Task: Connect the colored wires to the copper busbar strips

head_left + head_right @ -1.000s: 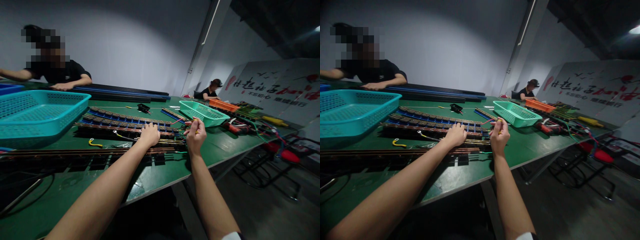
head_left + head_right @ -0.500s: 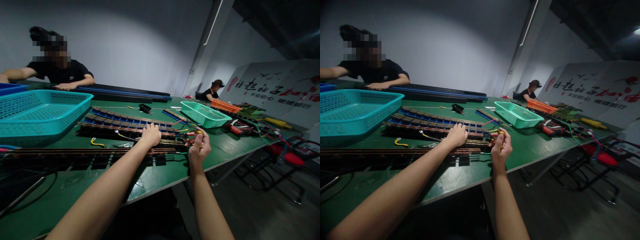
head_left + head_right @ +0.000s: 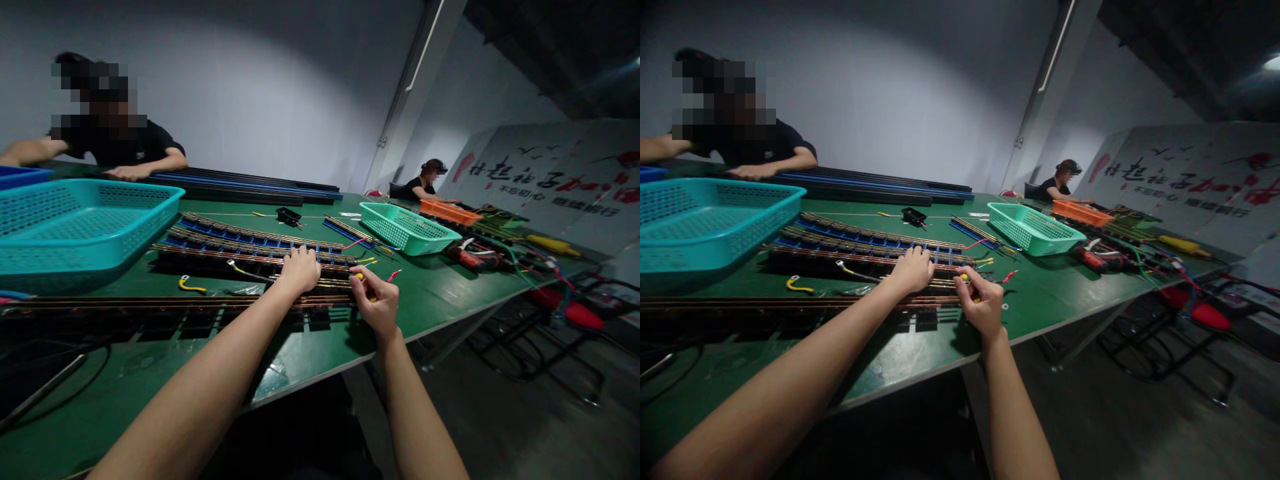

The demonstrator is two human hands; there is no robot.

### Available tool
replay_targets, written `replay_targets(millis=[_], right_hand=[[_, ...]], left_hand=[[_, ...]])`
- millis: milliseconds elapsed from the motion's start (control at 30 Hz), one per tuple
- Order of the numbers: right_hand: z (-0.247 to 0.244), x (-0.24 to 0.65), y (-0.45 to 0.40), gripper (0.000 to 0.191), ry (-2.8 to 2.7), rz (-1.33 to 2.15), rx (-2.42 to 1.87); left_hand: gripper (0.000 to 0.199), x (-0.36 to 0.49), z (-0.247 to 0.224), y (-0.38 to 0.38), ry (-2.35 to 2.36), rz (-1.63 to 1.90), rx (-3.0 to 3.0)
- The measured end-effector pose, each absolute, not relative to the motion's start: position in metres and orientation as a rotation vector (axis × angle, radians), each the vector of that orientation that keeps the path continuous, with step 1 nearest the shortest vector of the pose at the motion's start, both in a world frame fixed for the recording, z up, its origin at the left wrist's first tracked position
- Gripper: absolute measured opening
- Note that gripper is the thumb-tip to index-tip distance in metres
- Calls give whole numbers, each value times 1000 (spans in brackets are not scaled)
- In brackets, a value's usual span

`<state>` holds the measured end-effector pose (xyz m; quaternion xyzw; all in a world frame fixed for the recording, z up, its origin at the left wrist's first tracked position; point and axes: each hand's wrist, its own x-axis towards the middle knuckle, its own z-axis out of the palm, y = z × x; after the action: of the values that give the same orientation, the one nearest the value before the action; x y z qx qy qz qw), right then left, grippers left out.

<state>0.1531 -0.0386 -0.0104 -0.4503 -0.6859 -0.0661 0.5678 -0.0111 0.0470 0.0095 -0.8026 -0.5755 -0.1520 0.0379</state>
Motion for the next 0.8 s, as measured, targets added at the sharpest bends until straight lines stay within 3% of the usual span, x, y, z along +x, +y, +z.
replay_targets(millis=[500, 800], right_hand=[[-12, 151, -36, 26, -1982, -395, -1029], [-14, 150, -40, 26, -1505, -92, -1053]], left_hand=[[41, -11, 14, 45, -1771, -422, -2463], [42, -12, 12, 45, -1768, -436, -2466]])
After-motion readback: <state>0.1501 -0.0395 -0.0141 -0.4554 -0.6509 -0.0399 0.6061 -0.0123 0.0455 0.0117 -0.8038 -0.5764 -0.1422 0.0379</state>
